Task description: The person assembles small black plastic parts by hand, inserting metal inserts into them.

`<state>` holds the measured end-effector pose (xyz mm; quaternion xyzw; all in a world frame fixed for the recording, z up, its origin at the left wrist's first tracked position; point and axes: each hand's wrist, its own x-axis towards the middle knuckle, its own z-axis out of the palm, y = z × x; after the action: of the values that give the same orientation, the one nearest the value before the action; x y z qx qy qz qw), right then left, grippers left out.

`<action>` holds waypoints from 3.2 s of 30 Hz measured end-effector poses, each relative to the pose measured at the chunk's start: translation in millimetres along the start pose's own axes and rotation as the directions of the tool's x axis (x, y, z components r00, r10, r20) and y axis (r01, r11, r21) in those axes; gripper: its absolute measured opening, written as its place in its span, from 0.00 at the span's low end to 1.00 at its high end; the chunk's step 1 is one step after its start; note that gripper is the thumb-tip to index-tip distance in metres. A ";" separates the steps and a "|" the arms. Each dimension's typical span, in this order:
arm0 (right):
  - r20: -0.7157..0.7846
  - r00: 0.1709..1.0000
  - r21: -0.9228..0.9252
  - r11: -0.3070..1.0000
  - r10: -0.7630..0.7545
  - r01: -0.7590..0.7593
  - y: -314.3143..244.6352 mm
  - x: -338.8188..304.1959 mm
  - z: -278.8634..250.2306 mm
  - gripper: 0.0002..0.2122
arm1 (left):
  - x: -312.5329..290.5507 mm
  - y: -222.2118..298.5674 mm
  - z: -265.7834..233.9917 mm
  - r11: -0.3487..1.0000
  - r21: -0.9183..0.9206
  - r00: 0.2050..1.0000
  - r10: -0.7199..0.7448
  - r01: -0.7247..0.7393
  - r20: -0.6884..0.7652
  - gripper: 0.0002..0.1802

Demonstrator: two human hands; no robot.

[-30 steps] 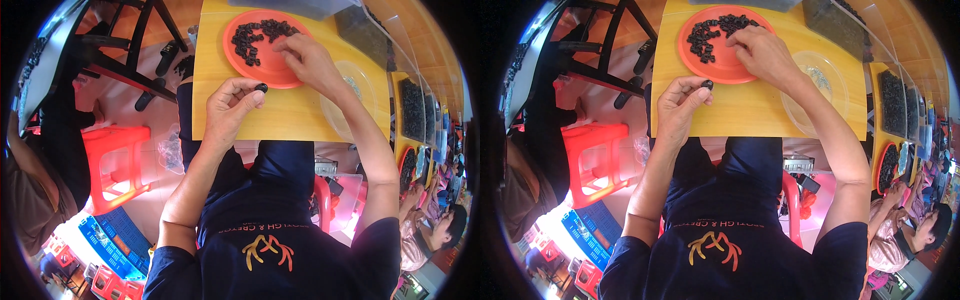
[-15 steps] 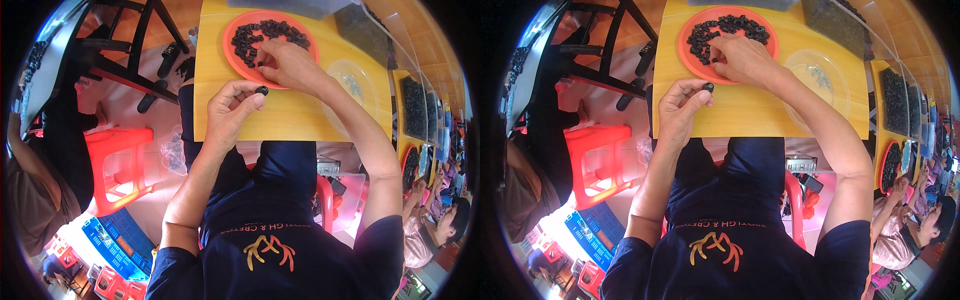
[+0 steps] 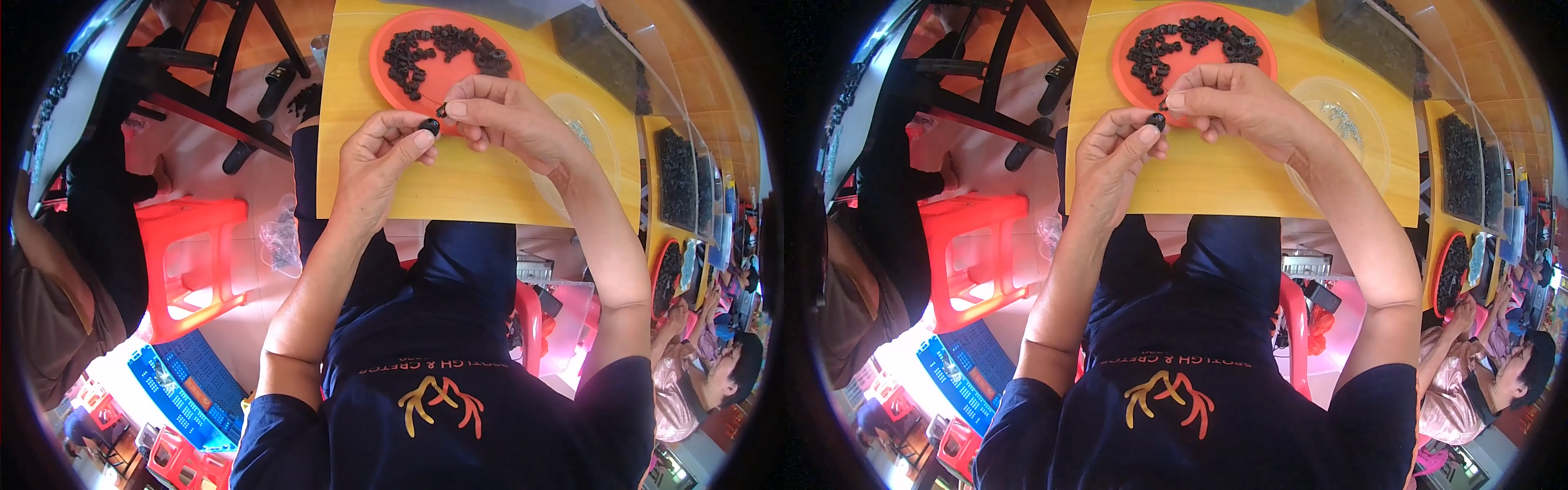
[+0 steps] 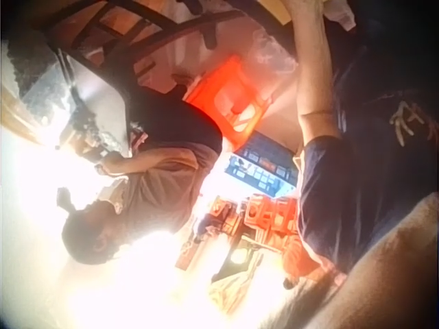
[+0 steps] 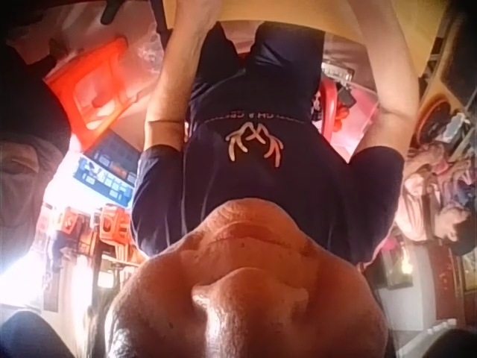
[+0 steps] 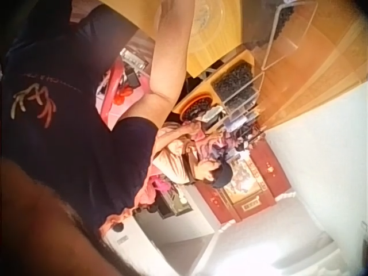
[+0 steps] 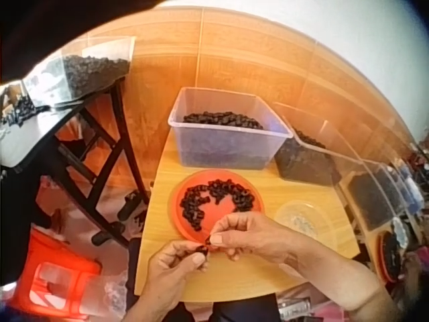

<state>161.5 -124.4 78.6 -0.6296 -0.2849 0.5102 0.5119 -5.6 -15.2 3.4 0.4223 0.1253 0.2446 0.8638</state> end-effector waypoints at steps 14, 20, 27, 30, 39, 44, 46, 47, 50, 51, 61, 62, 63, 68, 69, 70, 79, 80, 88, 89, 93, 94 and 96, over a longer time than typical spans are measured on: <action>0.056 0.998 0.048 0.998 0.034 -0.037 -6.6 -19.1 7.6 0.09 | -3.6 7.7 5.3 0.999 0.048 0.996 0.021 -0.025 0.081 0.10; 0.041 0.998 -0.261 0.963 -0.055 0.064 -6.2 -24.3 8.5 0.10 | -3.9 8.0 3.2 0.989 0.149 0.992 -0.007 -0.012 0.124 0.10; 0.156 0.982 -0.575 0.798 -0.109 0.180 -13.8 -36.6 1.1 0.10 | -5.8 11.9 4.7 0.978 0.204 0.975 -0.075 0.032 0.208 0.10; 0.268 0.952 -0.697 0.654 -0.144 0.295 -19.3 -40.1 -0.7 0.10 | -5.2 14.1 7.1 0.975 0.215 0.966 -0.102 0.050 0.239 0.10; 0.254 0.921 -0.846 0.393 -0.295 0.360 -22.0 -50.6 8.4 0.11 | -1.7 17.1 8.5 0.961 0.248 0.946 -0.187 0.120 0.266 0.10; 0.278 0.929 -0.872 0.342 -0.245 0.351 -25.1 -53.9 10.4 0.12 | -2.4 15.4 5.6 0.965 0.233 0.938 -0.185 0.117 0.293 0.10; 0.336 0.925 -0.823 0.423 -0.176 0.380 -26.8 -53.6 6.7 0.13 | -4.0 16.8 5.5 0.969 0.214 0.933 -0.190 0.127 0.305 0.10; 0.399 0.910 -0.767 0.503 -0.111 0.398 -27.0 -52.8 4.5 0.14 | -5.0 19.6 7.0 0.973 0.194 0.925 -0.185 0.125 0.331 0.10; 0.425 0.905 -0.588 0.768 0.027 0.253 -23.2 -51.2 -0.8 0.15 | -5.2 26.6 11.6 0.975 0.183 0.903 -0.189 0.125 0.387 0.10; 0.426 0.904 -0.587 0.769 0.027 0.253 -23.4 -50.9 -2.2 0.15 | -5.9 28.7 12.4 0.972 0.196 0.893 -0.199 0.128 0.403 0.10; 0.399 0.895 -0.696 0.701 0.199 0.154 -30.9 -43.3 -14.8 0.19 | -6.6 14.2 16.4 0.976 0.117 0.924 0.131 -0.184 0.359 0.09; 0.356 0.891 -0.688 0.724 0.280 0.047 -31.0 -42.0 -15.1 0.20 | -8.0 13.0 17.2 0.969 0.144 0.911 0.131 -0.202 0.392 0.09; 0.354 0.893 -0.688 0.725 0.279 0.046 -30.9 -40.4 -17.0 0.20 | -8.7 12.5 17.3 0.960 0.171 0.897 0.132 -0.222 0.423 0.10; 0.356 0.907 -0.655 0.753 0.224 0.071 -28.0 -38.3 -16.5 0.22 | -8.9 9.4 17.1 0.929 0.270 0.925 0.151 -0.254 0.349 0.10; 0.356 0.907 -0.654 0.753 0.224 0.071 -28.4 -38.8 -15.8 0.22 | -9.1 9.4 16.4 0.905 0.314 0.922 0.171 -0.287 0.349 0.11; 0.353 0.904 -0.677 0.733 0.242 0.068 -29.6 -39.4 -15.2 0.22 | -9.2 9.6 15.8 0.878 0.357 0.917 0.191 -0.318 0.349 0.11; 0.388 0.870 -0.647 0.762 0.305 0.021 -32.7 -39.1 -18.6 0.23 | -8.8 12.3 17.2 0.763 0.423 0.844 0.293 -0.490 0.449 0.12; 0.378 0.889 -0.599 0.801 0.260 0.020 -31.7 -39.5 -17.9 0.23 | -8.9 13.4 17.4 0.762 0.423 0.844 0.294 -0.491 0.449 0.12; 0.276 0.961 -0.606 0.773 -0.021 0.191 -17.6 -41.9 -8.9 0.18 | -9.3 10.0 14.2 0.842 0.362 0.892 0.266 -0.399 0.365 0.11; 0.192 0.976 -0.621 0.757 -0.100 0.200 -16.8 -42.6 -6.6 0.17 | -9.5 8.3 13.7 0.842 0.363 0.893 0.267 -0.399 0.363 0.11; 0.212 0.951 -0.654 0.690 -0.226 0.309 -15.6 -42.7 -1.2 0.16 | -9.4 6.2 12.2 0.952 0.190 0.955 0.194 -0.238 0.223 0.09; 0.190 0.943 -0.632 0.702 -0.272 0.330 -15.8 -44.4 1.6 0.16 | -9.3 6.6 11.9 0.974 0.136 0.974 0.158 -0.181 0.164 0.09; 0.168 0.934 -0.610 0.711 -0.316 0.350 -13.7 -44.7 4.4 0.15 | -8.6 8.6 10.3 0.985 0.124 0.984 0.099 -0.118 0.151 0.09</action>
<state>145.5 -158.0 107.3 -0.6892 -0.5608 0.3000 0.3472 -11.3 -22.1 16.6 0.5016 0.0552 0.2512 0.8260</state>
